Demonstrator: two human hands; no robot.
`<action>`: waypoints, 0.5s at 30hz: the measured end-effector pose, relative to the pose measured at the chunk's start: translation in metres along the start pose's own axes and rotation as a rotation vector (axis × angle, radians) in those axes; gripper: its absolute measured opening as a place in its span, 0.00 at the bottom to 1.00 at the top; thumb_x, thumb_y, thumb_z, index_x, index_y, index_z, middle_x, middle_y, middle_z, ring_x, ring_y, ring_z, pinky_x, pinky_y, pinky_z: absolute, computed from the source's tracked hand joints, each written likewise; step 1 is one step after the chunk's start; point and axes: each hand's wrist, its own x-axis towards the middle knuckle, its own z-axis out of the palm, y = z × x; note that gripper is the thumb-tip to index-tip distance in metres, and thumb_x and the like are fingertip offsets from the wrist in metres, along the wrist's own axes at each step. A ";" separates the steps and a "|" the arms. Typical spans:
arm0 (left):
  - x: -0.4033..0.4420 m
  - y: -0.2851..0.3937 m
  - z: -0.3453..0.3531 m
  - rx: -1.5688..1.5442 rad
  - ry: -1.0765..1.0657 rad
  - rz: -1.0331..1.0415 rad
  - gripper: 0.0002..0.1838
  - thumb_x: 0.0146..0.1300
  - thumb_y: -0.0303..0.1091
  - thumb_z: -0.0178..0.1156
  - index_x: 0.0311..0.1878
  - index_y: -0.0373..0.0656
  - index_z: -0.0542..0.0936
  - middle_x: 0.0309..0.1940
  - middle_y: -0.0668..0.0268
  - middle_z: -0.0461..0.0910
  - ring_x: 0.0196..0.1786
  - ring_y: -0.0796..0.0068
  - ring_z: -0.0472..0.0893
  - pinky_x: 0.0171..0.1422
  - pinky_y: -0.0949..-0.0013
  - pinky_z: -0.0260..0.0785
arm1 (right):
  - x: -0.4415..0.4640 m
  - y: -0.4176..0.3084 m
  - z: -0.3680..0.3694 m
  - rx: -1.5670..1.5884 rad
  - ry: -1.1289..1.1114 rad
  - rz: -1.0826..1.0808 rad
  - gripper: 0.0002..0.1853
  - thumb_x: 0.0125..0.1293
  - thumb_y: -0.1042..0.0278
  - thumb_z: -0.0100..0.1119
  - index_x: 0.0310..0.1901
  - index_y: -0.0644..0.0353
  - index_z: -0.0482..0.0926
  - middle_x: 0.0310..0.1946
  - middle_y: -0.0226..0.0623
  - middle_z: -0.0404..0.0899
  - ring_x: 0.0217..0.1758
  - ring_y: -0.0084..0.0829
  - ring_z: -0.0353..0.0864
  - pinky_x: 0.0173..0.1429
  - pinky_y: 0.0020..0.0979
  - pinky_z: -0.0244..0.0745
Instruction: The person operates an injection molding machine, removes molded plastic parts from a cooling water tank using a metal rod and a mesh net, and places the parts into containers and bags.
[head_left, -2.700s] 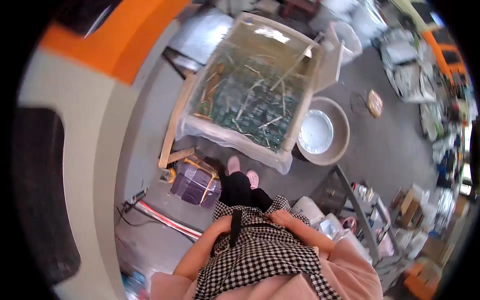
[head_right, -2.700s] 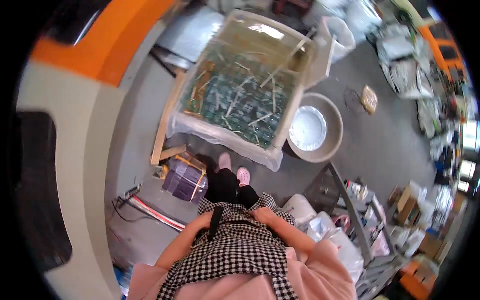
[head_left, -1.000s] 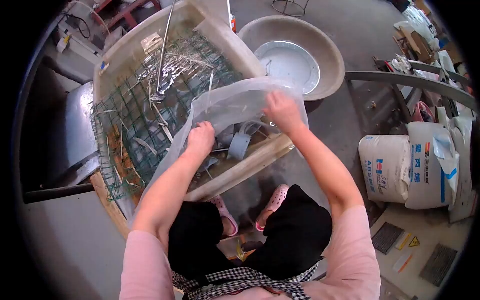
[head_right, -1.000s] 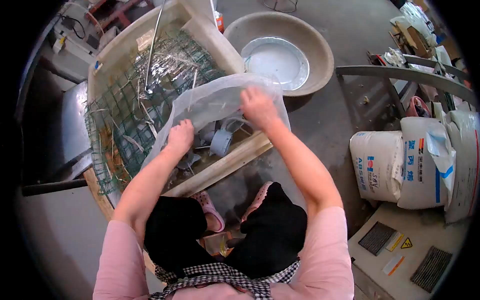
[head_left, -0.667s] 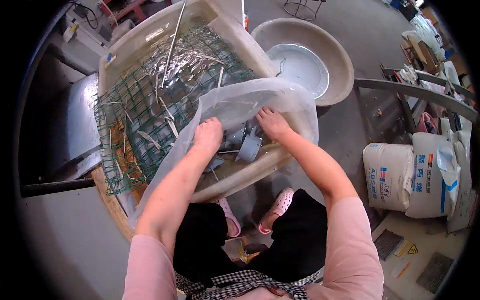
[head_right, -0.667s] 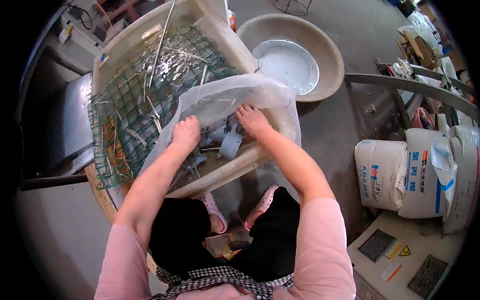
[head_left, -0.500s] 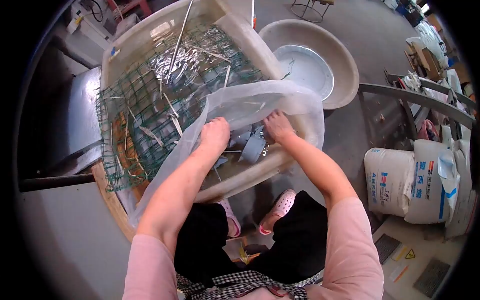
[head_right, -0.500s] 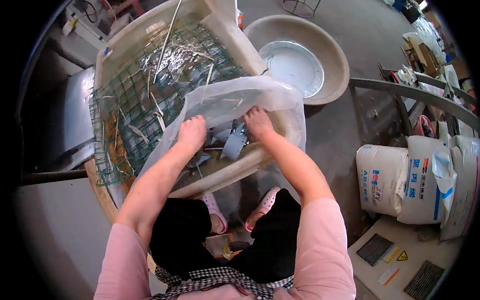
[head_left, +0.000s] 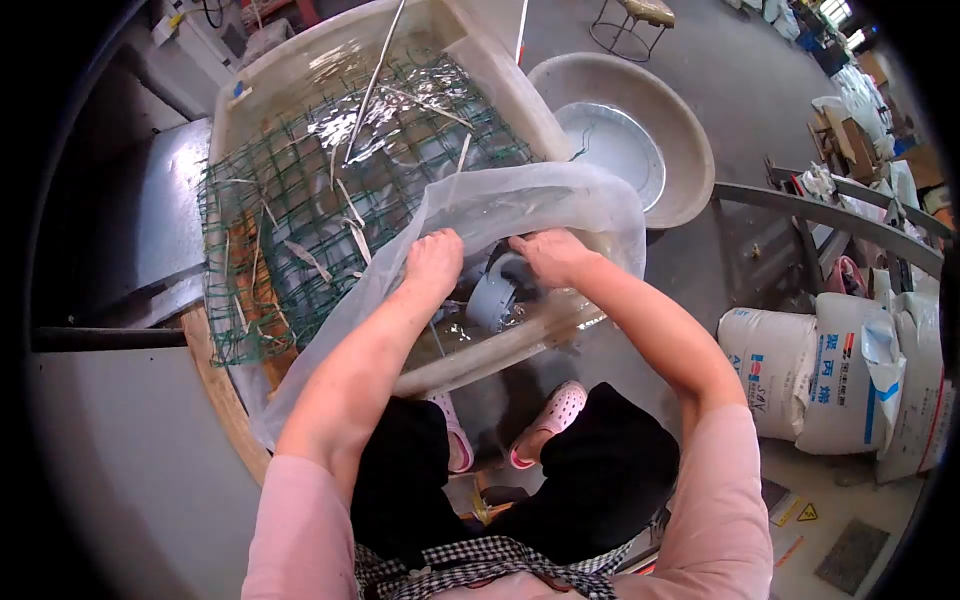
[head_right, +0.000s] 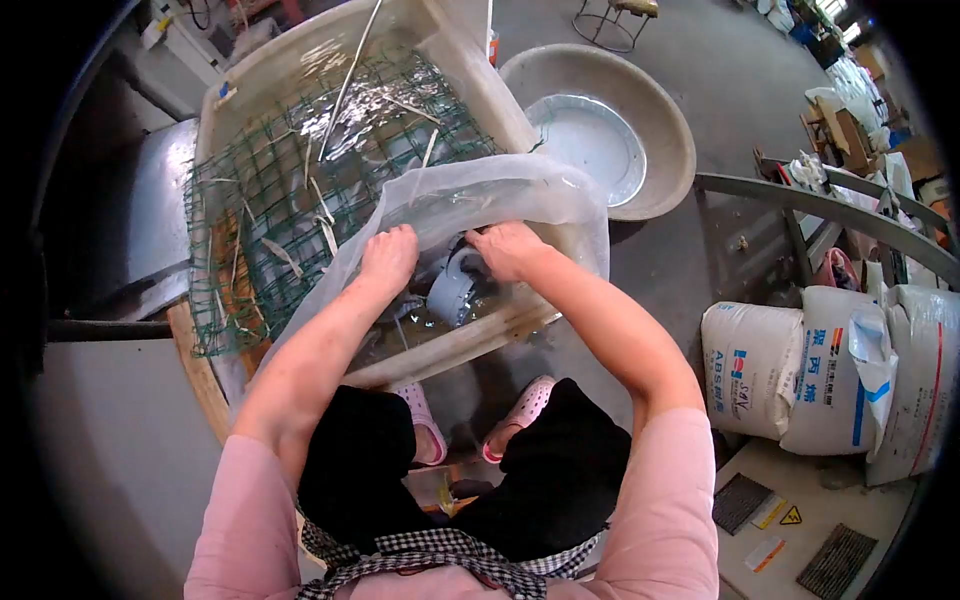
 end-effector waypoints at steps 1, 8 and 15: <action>-0.001 -0.002 -0.001 -0.001 0.003 -0.003 0.08 0.51 0.27 0.54 0.33 0.33 0.77 0.27 0.53 0.80 0.33 0.61 0.83 0.34 0.65 0.76 | 0.000 0.000 -0.003 0.086 0.010 0.017 0.20 0.52 0.67 0.57 0.49 0.60 0.70 0.36 0.47 0.79 0.43 0.44 0.77 0.48 0.40 0.70; -0.001 -0.013 -0.008 -0.207 -0.127 -0.057 0.13 0.47 0.37 0.64 0.32 0.37 0.77 0.31 0.52 0.80 0.37 0.53 0.81 0.41 0.57 0.74 | -0.019 -0.011 -0.040 0.250 0.066 0.137 0.17 0.58 0.63 0.55 0.48 0.59 0.68 0.35 0.47 0.78 0.43 0.47 0.75 0.48 0.43 0.69; -0.001 -0.020 -0.004 -0.207 -0.136 0.016 0.12 0.46 0.38 0.65 0.28 0.39 0.79 0.29 0.51 0.79 0.36 0.53 0.79 0.41 0.56 0.72 | -0.041 -0.009 -0.049 0.438 0.253 0.185 0.16 0.59 0.65 0.54 0.47 0.59 0.68 0.36 0.49 0.76 0.43 0.51 0.73 0.47 0.45 0.66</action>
